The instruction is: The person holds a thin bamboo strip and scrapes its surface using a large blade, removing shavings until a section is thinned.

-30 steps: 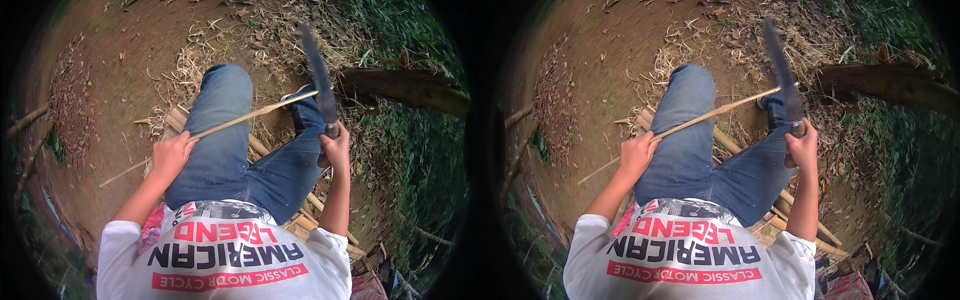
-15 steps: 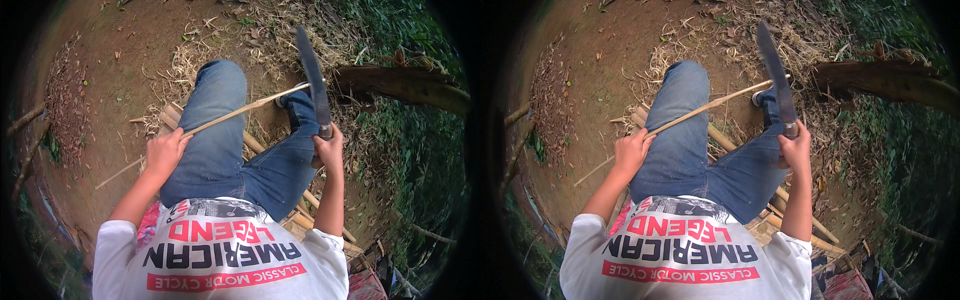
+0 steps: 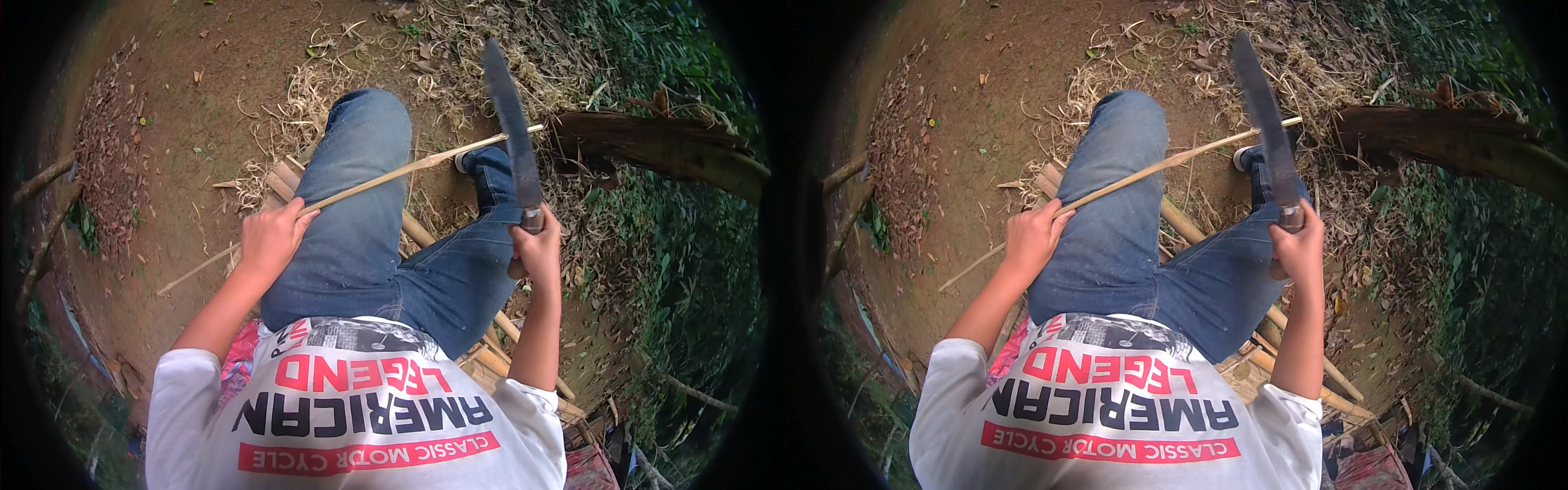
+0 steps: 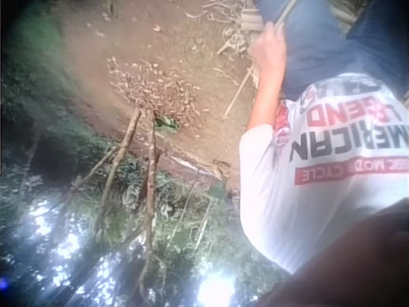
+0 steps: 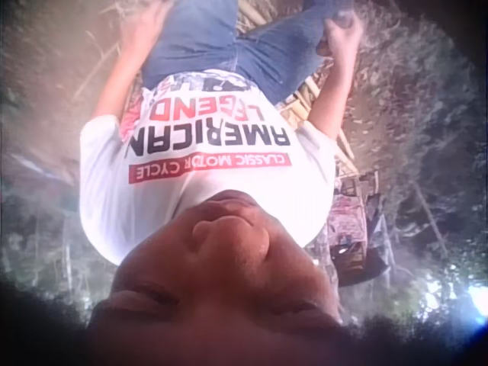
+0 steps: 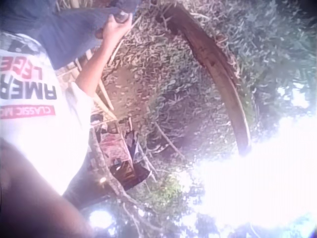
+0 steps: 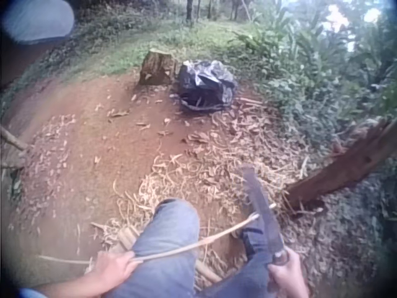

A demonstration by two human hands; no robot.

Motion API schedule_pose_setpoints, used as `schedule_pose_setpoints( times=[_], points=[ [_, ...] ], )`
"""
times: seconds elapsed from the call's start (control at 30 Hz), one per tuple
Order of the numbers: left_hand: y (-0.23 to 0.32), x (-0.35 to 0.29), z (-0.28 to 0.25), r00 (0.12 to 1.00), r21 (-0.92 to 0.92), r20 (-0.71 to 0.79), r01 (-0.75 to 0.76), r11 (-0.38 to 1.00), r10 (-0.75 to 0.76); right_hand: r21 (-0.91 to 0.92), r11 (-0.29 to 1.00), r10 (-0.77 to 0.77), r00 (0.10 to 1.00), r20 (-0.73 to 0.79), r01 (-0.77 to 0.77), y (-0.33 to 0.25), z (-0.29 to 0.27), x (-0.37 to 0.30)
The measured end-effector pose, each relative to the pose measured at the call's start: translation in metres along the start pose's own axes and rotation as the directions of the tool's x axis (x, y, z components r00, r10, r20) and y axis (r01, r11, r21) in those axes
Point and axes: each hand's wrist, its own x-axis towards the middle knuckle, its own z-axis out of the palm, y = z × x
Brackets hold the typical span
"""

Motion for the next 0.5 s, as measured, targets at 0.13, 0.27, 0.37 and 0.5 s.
schedule_pose_setpoints(
  times=[0.13, 0.27, 0.37, 0.5],
  points=[
    [0.001, 0.002, -0.001, 1.0, 0.012, 0.01, 0.014, 1.0, -0.014, 0.036, 0.998, -0.043, 0.997, -0.069, 0.046, -0.006, 0.024, 0.0],
    [0.004, 0.002, -0.004, 0.998, -0.024, 0.05, 0.049, 0.999, -0.048, -0.075, 0.997, -0.029, 0.999, -0.029, 0.026, -0.013, -0.003, 0.005],
    [0.004, 0.006, -0.002, 0.999, -0.021, 0.032, 0.031, 0.999, -0.03, -0.044, 0.993, -0.111, 0.989, -0.098, 0.107, 0.007, 0.016, 0.003],
    [0.002, 0.001, -0.002, 0.997, -0.017, 0.06, 0.052, 0.999, -0.051, 0.026, 1.0, -0.011, 1.0, -0.004, 0.011, -0.013, 0.007, 0.002]
  ],
)
